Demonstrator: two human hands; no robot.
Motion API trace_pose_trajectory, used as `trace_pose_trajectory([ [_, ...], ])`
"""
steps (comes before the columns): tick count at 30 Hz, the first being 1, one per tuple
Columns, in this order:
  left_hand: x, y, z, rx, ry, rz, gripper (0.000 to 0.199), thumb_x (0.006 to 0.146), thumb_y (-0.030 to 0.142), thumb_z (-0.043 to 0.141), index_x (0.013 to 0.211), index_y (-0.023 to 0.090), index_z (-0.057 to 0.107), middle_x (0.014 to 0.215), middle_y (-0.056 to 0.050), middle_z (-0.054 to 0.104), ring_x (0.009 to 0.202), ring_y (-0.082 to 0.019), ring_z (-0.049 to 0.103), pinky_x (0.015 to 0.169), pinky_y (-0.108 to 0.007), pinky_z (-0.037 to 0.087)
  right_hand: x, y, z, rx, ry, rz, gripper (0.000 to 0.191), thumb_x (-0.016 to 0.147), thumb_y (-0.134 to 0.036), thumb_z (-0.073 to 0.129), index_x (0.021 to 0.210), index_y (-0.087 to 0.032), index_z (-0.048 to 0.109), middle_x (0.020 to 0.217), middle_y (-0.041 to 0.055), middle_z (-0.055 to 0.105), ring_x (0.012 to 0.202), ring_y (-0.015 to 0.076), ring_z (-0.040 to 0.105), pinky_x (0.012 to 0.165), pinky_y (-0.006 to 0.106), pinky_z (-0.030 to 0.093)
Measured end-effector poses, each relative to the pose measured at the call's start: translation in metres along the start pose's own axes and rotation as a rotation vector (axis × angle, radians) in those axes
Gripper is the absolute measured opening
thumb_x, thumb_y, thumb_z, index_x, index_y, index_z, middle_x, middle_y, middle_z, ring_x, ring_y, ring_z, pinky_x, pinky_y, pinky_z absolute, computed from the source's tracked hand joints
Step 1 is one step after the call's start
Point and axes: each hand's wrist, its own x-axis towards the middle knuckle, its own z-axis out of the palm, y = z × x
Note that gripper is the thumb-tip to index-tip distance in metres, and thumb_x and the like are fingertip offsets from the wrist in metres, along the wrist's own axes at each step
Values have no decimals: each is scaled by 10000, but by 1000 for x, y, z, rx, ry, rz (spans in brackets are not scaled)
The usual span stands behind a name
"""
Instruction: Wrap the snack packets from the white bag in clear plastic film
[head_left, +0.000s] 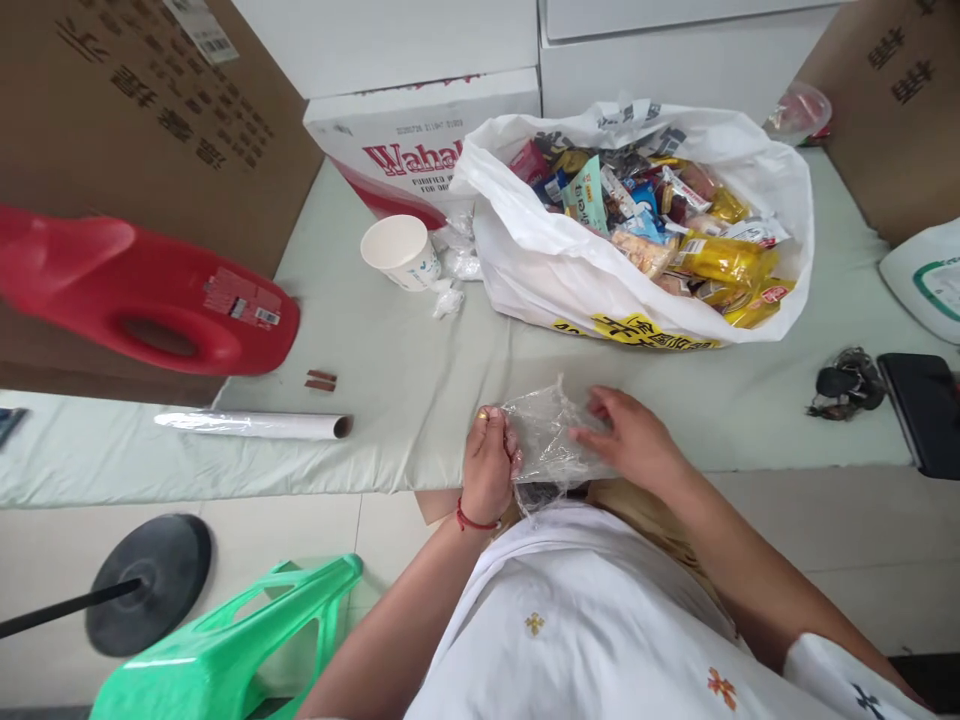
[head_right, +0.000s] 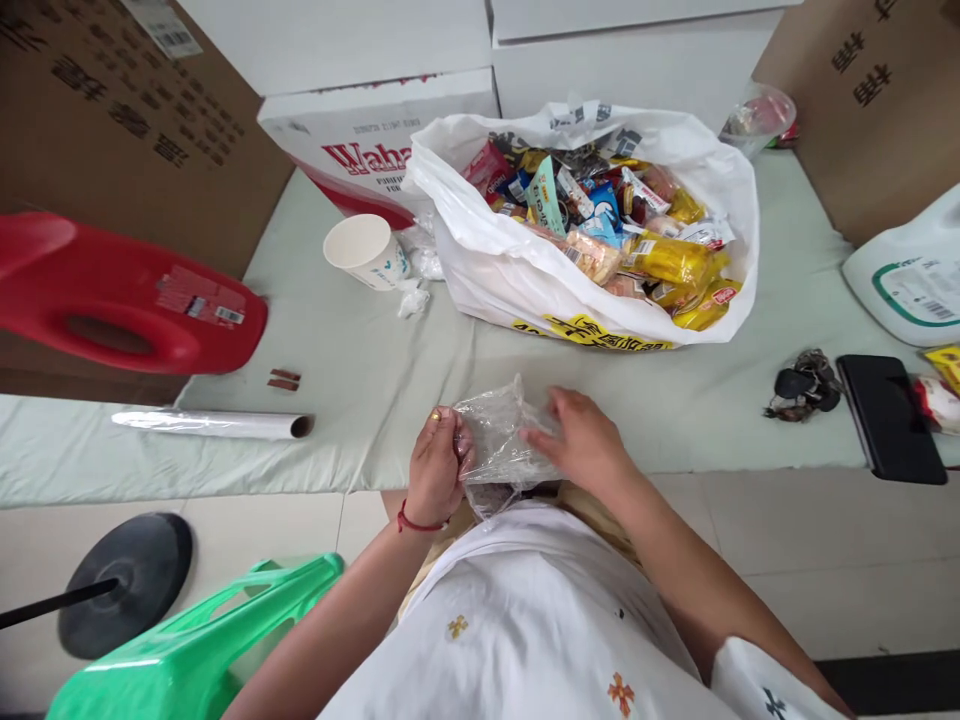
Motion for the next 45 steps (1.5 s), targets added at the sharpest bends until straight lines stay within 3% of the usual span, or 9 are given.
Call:
trace_pose_trajectory([
  [5, -2, 2, -15, 220, -203, 74, 556, 759, 562, 826, 1128, 241, 564, 615, 110, 371, 510, -89, 313, 485, -223, 261, 22, -5, 7, 211, -16, 31, 285, 919, -440, 564, 819, -209, 697, 712, 5, 626, 673, 154, 533, 650, 277, 400],
  [11, -1, 5, -20, 186, -101, -44, 573, 863, 732, 616, 635, 212, 547, 515, 62, 325, 467, -84, 254, 461, -249, 208, 0, 16, -13, 811, -45, 326, 513, 634, -665, 816, 750, -201, 631, 635, -45, 481, 555, 94, 355, 482, 233, 239],
  [15, -1, 13, -14, 223, -191, -201, 716, 862, 867, 499, 601, 208, 599, 470, 66, 229, 429, -84, 198, 435, -259, 143, -17, 29, -18, 738, -22, 342, 581, 646, -743, 797, 718, -199, 606, 619, -46, 449, 554, 92, 342, 487, 241, 246],
  [19, -4, 19, -7, 205, -193, -201, 721, 794, 901, 561, 675, 195, 642, 536, 79, 224, 440, -71, 184, 422, -249, 119, -21, 36, -34, 300, 147, 153, 472, 852, -673, 637, 813, -204, 669, 709, 10, 563, 644, 152, 482, 586, 292, 406],
  [22, -8, 19, -3, 193, -210, -168, 740, 770, 913, 575, 722, 180, 667, 572, 84, 219, 454, -65, 171, 423, -244, 125, -18, 21, -51, -21, 354, -109, 425, 939, -562, 593, 1114, -196, 720, 1103, 127, 693, 984, 262, 637, 831, 397, 544],
  [27, -12, 15, 0, 211, -342, -140, 749, 825, 901, 525, 798, 171, 693, 554, 94, 201, 446, -70, 169, 427, -245, 130, 16, -17, -40, -177, -70, -742, 728, 887, -407, 751, 1537, -180, 516, 1549, 147, 546, 1528, 352, 370, 1250, 530, 347],
  [32, -12, 15, -15, 146, -360, -73, 602, 807, 770, 709, 927, 181, 684, 554, 107, 246, 469, -65, 195, 454, -240, 162, 66, -24, -12, 135, -364, -761, 262, 1015, -372, 579, 1086, -197, 761, 1044, 85, 759, 1088, 235, 681, 968, 363, 528],
  [38, -31, 4, -56, 285, -348, -116, 447, 669, 439, 945, 929, 156, 716, 721, 35, 568, 665, -99, 495, 640, -234, 398, 82, -28, 0, 377, -446, -346, 364, 958, -538, 572, 866, -194, 646, 609, -37, 582, 520, 124, 504, 543, 247, 382],
  [45, -59, -4, -78, -42, -271, -302, 466, 624, 362, 1000, 847, 181, 634, 772, 27, 655, 761, -147, 673, 772, -283, 516, 98, -22, 11, 164, -47, -447, 326, 992, -457, 465, 784, -216, 536, 629, -32, 484, 603, 141, 448, 621, 266, 327],
])
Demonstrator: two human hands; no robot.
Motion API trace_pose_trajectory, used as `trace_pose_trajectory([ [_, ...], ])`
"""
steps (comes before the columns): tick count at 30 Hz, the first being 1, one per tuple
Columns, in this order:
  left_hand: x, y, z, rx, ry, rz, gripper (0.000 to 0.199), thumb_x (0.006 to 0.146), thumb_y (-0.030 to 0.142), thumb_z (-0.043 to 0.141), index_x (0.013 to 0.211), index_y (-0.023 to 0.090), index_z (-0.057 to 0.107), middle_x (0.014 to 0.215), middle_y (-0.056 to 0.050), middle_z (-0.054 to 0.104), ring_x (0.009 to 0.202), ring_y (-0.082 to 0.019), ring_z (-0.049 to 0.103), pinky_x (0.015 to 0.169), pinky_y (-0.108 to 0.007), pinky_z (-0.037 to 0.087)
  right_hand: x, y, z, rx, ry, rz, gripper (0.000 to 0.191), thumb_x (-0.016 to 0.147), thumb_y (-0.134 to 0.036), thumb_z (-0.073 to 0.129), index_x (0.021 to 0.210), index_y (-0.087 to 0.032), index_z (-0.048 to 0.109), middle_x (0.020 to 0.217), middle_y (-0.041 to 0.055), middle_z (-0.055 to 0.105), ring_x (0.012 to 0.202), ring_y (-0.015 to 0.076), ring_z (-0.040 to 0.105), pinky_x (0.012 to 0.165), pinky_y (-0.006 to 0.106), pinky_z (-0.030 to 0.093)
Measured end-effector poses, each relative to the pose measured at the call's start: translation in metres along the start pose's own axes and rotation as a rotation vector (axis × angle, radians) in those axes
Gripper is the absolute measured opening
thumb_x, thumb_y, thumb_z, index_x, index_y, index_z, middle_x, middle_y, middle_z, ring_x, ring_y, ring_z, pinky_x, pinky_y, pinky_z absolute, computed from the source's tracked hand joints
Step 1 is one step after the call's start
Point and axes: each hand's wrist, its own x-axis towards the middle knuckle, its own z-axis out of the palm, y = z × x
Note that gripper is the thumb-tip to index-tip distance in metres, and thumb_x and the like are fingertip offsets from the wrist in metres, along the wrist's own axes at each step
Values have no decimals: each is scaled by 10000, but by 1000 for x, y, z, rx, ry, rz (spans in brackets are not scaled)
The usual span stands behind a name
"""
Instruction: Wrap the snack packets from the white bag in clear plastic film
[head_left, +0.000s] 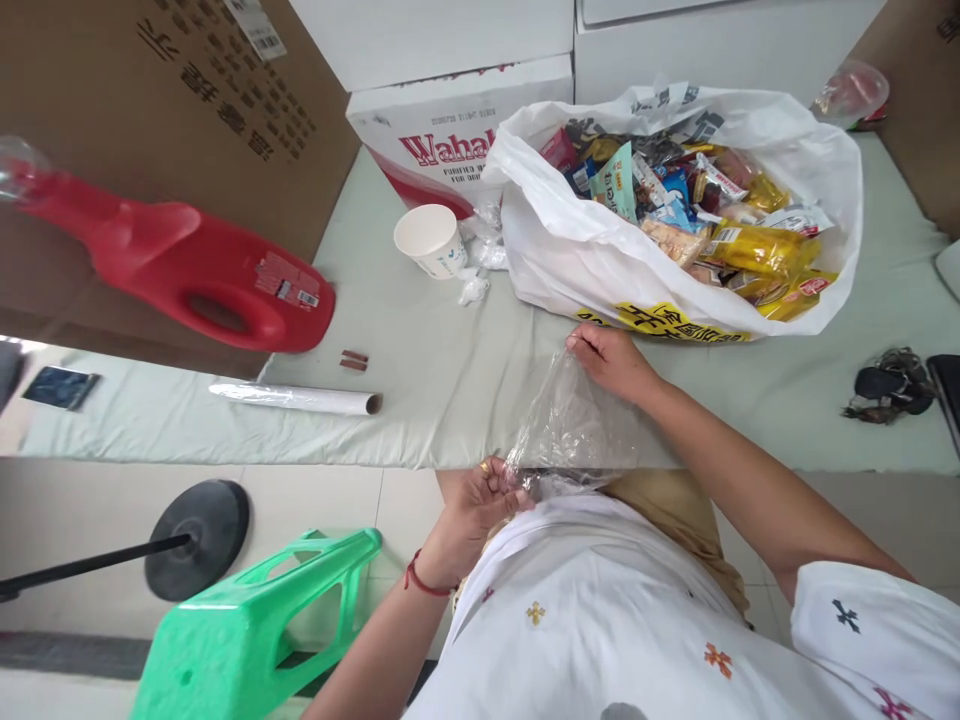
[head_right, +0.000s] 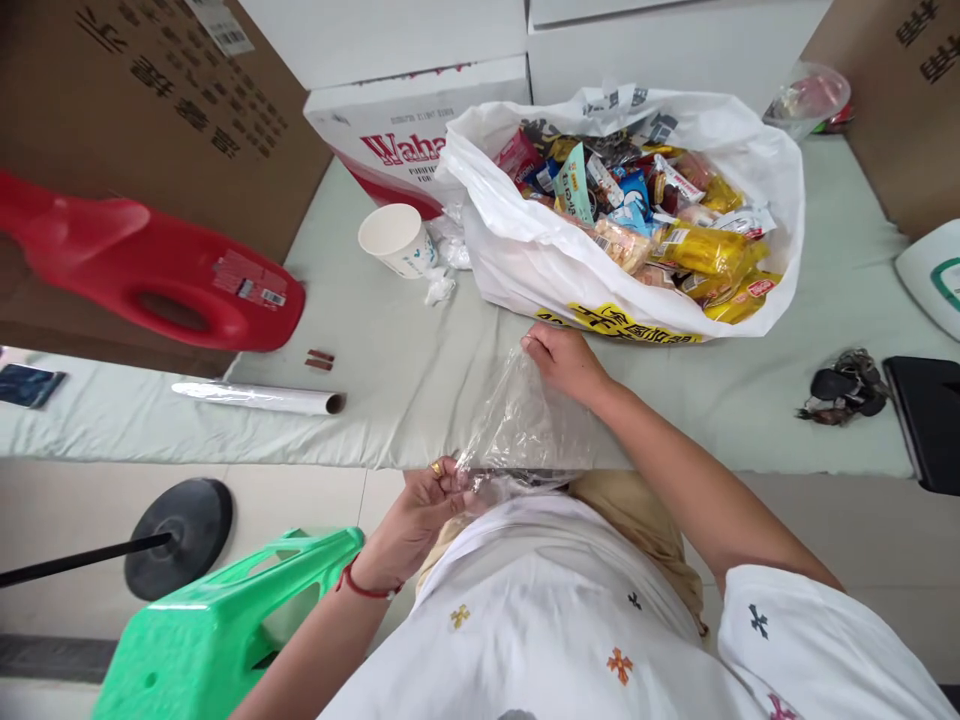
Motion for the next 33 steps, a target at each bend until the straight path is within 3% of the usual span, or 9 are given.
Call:
trace_pose_trajectory([
  [9, 2, -19, -38, -117, 288, -57, 623, 515, 564, 999, 784, 179, 590, 596, 81, 546, 570, -89, 573, 621, -224, 474, 21, 19, 3, -493, 77, -54, 306, 1049, -362, 410, 938, -192, 639, 796, 61, 662, 726, 211, 560, 700, 306, 332],
  [12, -5, -22, -61, 94, 528, -7, 568, 620, 606, 917, 815, 185, 589, 592, 62, 557, 572, -110, 558, 594, -236, 446, 23, 18, 7, -555, 30, -64, 333, 1067, -343, 393, 963, -174, 660, 867, 90, 712, 764, 223, 596, 721, 311, 346],
  [15, -19, -7, -61, 456, 901, 349, 356, 862, 524, 739, 870, 193, 611, 687, 27, 609, 652, -135, 583, 633, -260, 458, 26, 10, 12, -609, -20, -65, 363, 1084, -339, 375, 993, -162, 678, 910, 104, 732, 798, 230, 616, 728, 312, 350],
  [17, -24, 14, -40, 666, 991, 713, 198, 970, 396, 632, 911, 207, 630, 786, 12, 648, 739, -147, 625, 724, -283, 502, 30, 1, 15, -646, -64, -69, 366, 1090, -333, 373, 1040, -153, 688, 959, 114, 745, 830, 233, 628, 733, 310, 353],
  [18, -22, 27, -25, 764, 940, 891, 150, 997, 332, 599, 917, 213, 644, 815, 6, 667, 769, -152, 648, 753, -293, 516, 33, -4, 17, -664, -91, -67, 364, 1091, -333, 376, 1066, -152, 691, 986, 117, 752, 841, 232, 633, 730, 308, 351],
  [20, -6, 50, 9, 968, 583, 1175, 150, 1017, 221, 555, 974, 226, 698, 893, -10, 736, 831, -153, 698, 767, -286, 544, 42, -16, 20, -687, -154, -57, 364, 1096, -347, 384, 1102, -164, 699, 1027, 114, 764, 854, 230, 641, 714, 303, 343],
  [22, 26, 64, 36, 1124, 268, 1269, 234, 1048, 234, 497, 1153, 199, 704, 1117, -88, 782, 1052, -193, 731, 914, -337, 573, 53, -25, 22, -675, -217, -26, 358, 1095, -378, 411, 1115, -181, 710, 1029, 106, 774, 860, 228, 651, 696, 298, 336],
  [27, 109, 58, 37, 1606, 114, 927, 505, 1107, 347, 344, 1575, 215, 480, 1570, -142, 582, 1520, -278, 477, 1279, -639, 241, 65, -22, 6, -463, -263, 149, 365, 1078, -405, 458, 1043, -163, 729, 878, 81, 779, 723, 179, 643, 648, 271, 381],
  [33, 122, 43, 14, 1722, 185, 716, 594, 1116, 434, 220, 1666, 242, 330, 1720, -125, 350, 1615, -270, 311, 1288, -709, 46, 40, 8, -33, 148, -483, 379, 360, 707, -434, 890, 945, -202, 751, 703, 5, 736, 603, 155, 609, 560, 253, 415],
])
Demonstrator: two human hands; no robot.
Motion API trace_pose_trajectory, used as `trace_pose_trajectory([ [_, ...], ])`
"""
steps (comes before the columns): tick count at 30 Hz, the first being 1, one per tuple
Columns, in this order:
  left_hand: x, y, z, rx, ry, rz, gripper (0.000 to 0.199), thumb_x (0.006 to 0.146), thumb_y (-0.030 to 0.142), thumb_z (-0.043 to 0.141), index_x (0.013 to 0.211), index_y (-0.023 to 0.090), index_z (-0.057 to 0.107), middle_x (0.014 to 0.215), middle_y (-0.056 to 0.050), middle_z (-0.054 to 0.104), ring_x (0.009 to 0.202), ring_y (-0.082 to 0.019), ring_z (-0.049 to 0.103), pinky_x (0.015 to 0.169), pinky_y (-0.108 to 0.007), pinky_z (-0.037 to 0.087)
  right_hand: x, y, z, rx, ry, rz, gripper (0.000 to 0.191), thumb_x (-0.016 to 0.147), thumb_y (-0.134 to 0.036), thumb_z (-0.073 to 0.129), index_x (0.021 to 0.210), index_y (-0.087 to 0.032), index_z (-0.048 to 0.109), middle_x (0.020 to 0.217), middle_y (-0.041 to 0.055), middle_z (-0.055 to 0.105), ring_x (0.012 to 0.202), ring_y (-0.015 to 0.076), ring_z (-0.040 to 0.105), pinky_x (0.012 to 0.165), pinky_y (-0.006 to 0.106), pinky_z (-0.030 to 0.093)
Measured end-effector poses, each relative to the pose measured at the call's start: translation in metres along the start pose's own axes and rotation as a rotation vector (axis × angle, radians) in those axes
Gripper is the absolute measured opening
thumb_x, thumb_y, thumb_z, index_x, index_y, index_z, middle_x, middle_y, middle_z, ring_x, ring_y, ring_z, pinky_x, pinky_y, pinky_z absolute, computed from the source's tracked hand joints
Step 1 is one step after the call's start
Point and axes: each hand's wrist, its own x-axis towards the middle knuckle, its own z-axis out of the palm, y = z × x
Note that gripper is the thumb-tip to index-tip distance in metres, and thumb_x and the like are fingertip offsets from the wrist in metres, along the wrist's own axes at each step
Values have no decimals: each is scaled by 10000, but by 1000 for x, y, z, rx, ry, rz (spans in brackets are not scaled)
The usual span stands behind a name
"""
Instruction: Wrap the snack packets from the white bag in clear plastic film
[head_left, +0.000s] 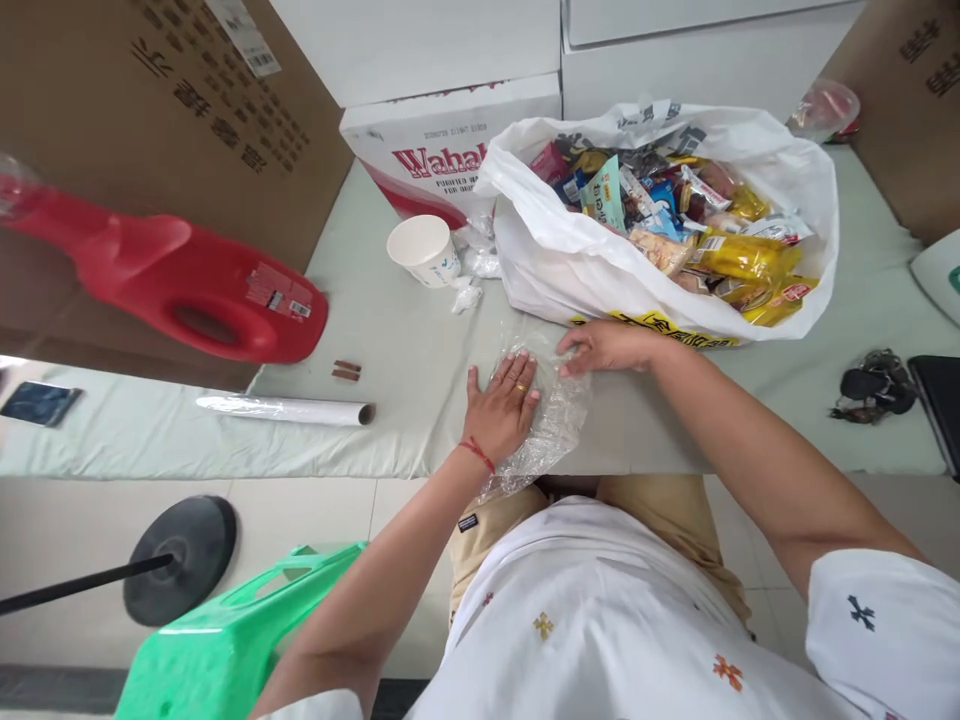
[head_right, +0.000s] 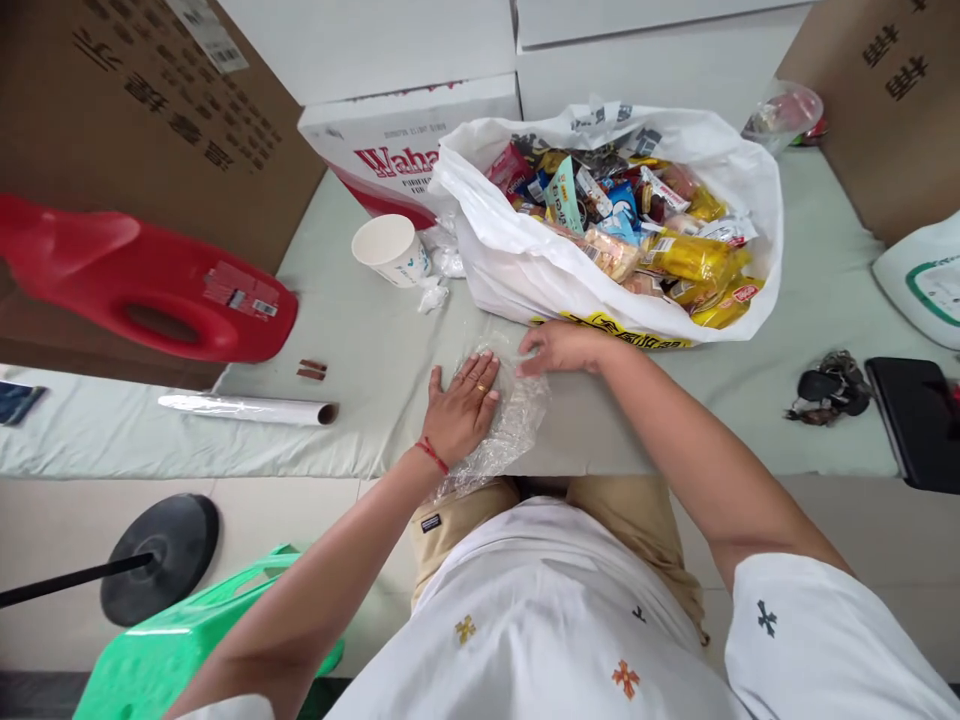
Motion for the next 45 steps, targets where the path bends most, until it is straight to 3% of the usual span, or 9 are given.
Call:
trace_pose_trajectory([
  [6, 2, 6, -4, -8, -12, -78, 601, 1112, 439, 191, 1681, 269, 290, 1739, -104, 303, 1629, -274, 276, 1274, -738, 69, -16, 3, -7, 496, 34, -9, 285, 681, -378, 877, 837, -178, 747, 672, -12, 648, 549, 81, 483, 480, 198, 334],
  [11, 3, 5, -3, -6, -3, -124, 601, 1113, 420, 181, 1677, 255, 303, 1752, -96, 261, 1627, -267, 284, 1277, -739, 103, -21, 10, 24, 878, 342, -46, 237, 664, -209, 782, 893, -201, 723, 872, 12, 713, 714, 114, 642, 658, 246, 575],
  [14, 4, 6, -2, -2, 12, -150, 592, 1112, 414, 201, 1670, 261, 323, 1746, -99, 277, 1626, -271, 287, 1275, -748, 92, -24, 14, 51, 831, 436, 56, 208, 659, -182, 756, 853, -202, 686, 844, 12, 711, 650, 124, 649, 559, 241, 561],
  [18, 5, 7, -1, 6, 22, -157, 580, 1105, 391, 243, 1663, 267, 344, 1747, -105, 276, 1631, -298, 269, 1249, -793, 76, -26, 4, 88, 788, 307, 114, 341, 656, -313, 866, 899, -202, 654, 821, -5, 690, 533, 104, 595, 436, 228, 484],
  [21, 4, 6, -2, 23, 0, -140, 588, 1085, 348, 292, 1665, 264, 340, 1756, -107, 245, 1637, -314, 248, 1236, -812, 86, -20, -4, 114, 700, 352, 118, 415, 674, -370, 862, 991, -218, 642, 829, -24, 671, 475, 90, 549, 381, 224, 415],
  [25, 3, 4, -3, 34, -24, -133, 600, 1071, 323, 315, 1667, 261, 340, 1760, -104, 229, 1643, -318, 226, 1239, -807, 84, -12, -2, 137, 394, 482, 44, 203, 805, -384, 709, 930, -231, 662, 718, -29, 638, 471, 107, 528, 408, 233, 405],
  [35, 3, 5, 1, -9, 29, -154, 577, 1098, 363, 257, 1661, 274, 348, 1751, -89, 268, 1635, -289, 255, 1250, -797, 48, -32, 14, 111, 374, 595, 64, 227, 830, -471, 654, 859, -251, 605, 576, -48, 520, 461, 138, 474, 411, 252, 350],
  [41, 2, 5, -2, -18, 19, -144, 584, 1092, 351, 265, 1665, 265, 337, 1755, -102, 257, 1636, -304, 251, 1239, -810, 57, -24, 11, 116, 169, 645, -50, 416, 809, -498, 736, 1117, -227, 669, 1000, 49, 717, 591, 128, 558, 524, 271, 457],
  [45, 2, 4, -2, -11, -3, -136, 581, 1083, 325, 301, 1660, 275, 355, 1757, -96, 251, 1641, -295, 232, 1255, -783, 43, -18, 1, 130, -57, 605, -124, 127, 883, -314, 625, 923, -226, 708, 837, 24, 736, 732, 174, 635, 727, 302, 497],
])
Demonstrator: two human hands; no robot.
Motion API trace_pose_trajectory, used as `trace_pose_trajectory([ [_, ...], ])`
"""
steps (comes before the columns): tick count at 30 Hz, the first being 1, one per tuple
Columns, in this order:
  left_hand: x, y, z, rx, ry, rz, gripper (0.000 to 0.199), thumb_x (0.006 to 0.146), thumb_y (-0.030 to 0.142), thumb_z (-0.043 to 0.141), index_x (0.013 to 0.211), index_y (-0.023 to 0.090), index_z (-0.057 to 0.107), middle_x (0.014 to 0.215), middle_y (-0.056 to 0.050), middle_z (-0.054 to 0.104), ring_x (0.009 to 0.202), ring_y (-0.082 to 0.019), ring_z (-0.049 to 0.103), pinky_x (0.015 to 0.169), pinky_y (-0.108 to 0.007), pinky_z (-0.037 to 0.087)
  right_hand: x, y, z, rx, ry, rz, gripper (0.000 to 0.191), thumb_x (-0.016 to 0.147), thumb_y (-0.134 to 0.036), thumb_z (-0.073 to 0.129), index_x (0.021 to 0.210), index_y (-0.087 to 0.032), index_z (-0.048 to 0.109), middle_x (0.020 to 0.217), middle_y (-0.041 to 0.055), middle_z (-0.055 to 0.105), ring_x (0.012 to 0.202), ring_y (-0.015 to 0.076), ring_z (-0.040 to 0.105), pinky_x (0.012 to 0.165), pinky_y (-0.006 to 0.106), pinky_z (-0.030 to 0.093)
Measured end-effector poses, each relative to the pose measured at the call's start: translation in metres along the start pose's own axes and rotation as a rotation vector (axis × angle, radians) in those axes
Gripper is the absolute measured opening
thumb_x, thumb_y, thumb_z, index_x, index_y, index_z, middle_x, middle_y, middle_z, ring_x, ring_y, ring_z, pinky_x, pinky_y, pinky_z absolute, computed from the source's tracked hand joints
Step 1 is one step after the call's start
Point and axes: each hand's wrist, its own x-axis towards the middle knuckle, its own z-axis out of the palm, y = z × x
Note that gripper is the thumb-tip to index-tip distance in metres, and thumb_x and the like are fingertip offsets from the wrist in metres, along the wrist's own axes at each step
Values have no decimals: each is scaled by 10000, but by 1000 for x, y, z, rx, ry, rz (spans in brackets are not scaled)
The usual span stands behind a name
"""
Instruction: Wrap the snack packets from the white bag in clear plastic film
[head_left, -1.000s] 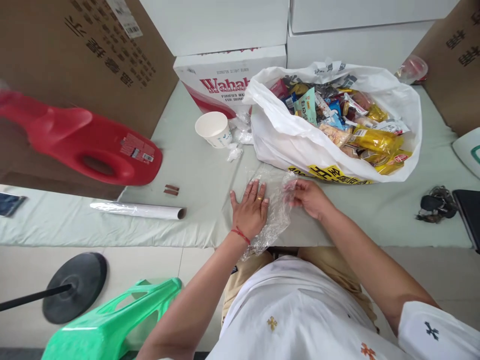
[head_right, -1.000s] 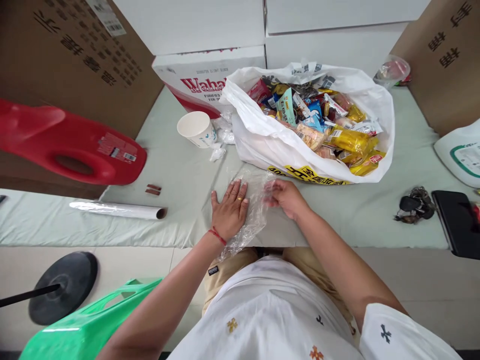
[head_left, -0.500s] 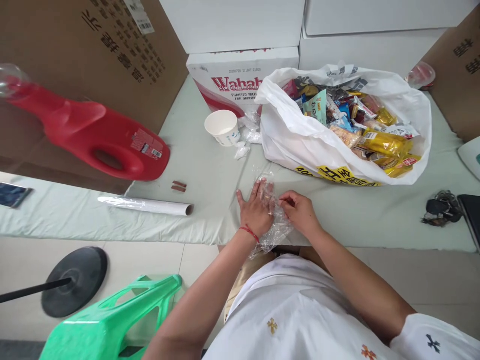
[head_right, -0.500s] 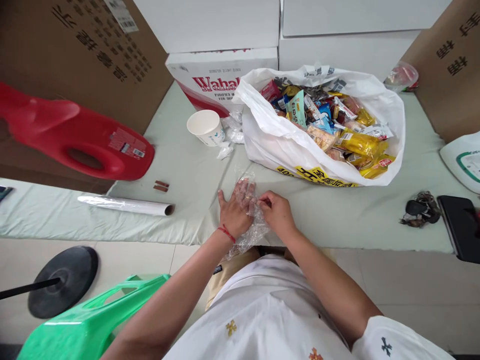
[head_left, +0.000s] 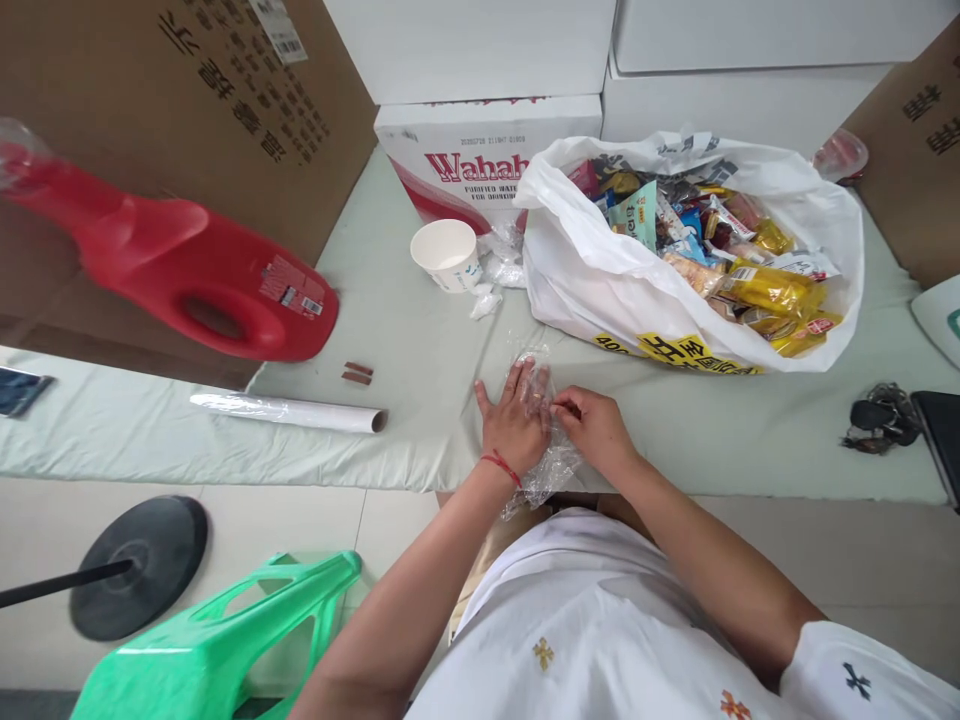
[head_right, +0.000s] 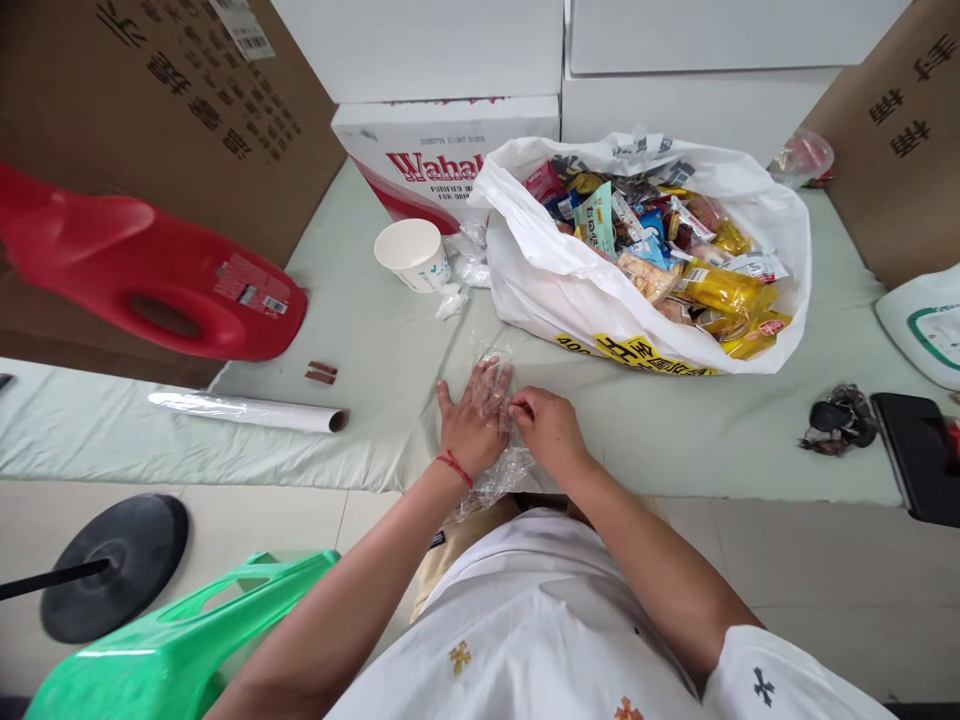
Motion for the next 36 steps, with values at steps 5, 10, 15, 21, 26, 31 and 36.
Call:
trace_pose_trajectory([
  [5, 0, 0, 3, -5, 27, -2, 574, 1105, 356, 234, 1661, 273, 347, 1757, -81, 248, 1640, -274, 240, 1254, -789, 30, -7, -1, -10, -77, 73, 6, 152, 907, -297, 566, 831, -231, 679, 792, 27, 732, 698, 185, 611, 690, 301, 454],
  [10, 0, 1, 3, -8, 34, -10, 577, 1107, 369, 221, 1665, 271, 334, 1754, -82, 257, 1639, -267, 247, 1250, -801, 35, -10, 10, -28, 7, 81, 69, 165, 921, -344, 556, 859, -232, 660, 788, 23, 707, 668, 179, 586, 648, 298, 452],
  [15, 0, 2, 1, -10, 27, -13, 580, 1102, 376, 247, 1662, 262, 348, 1751, -95, 261, 1637, -284, 253, 1254, -792, 41, 4, 11, -16, 95, 82, 32, 347, 856, -431, 733, 1130, -221, 700, 1053, 58, 729, 680, 151, 584, 674, 302, 500],
  [21, 0, 2, 0, 4, 16, -9, 576, 1102, 343, 233, 1664, 278, 338, 1756, -74, 239, 1642, -266, 238, 1258, -789, 43, 13, 2, -1, -75, 67, -117, 161, 951, -274, 600, 848, -207, 704, 856, 54, 702, 810, 196, 639, 789, 321, 475],
  [26, 0, 2, 2, 25, 27, -19, 576, 1109, 380, 218, 1667, 282, 323, 1756, -67, 247, 1640, -264, 246, 1259, -789, 59, 5, -3, -16, -171, 128, -161, 202, 980, -283, 535, 829, -212, 648, 853, 57, 676, 795, 199, 617, 757, 317, 447],
  [31, 1, 2, 4, 36, 33, -31, 580, 1114, 413, 202, 1669, 289, 319, 1757, -63, 245, 1644, -258, 232, 1264, -780, 62, -8, -3, -47, -163, 214, -138, 208, 964, -344, 539, 799, -229, 592, 820, 46, 643, 778, 200, 595, 733, 323, 448],
  [36, -1, 0, 1, 22, 28, -29, 576, 1114, 430, 196, 1662, 317, 333, 1752, -55, 276, 1636, -268, 259, 1262, -780, 98, -25, 17, -85, 112, 273, 155, 262, 924, -484, 642, 838, -240, 601, 711, 1, 623, 632, 167, 564, 615, 305, 487],
])
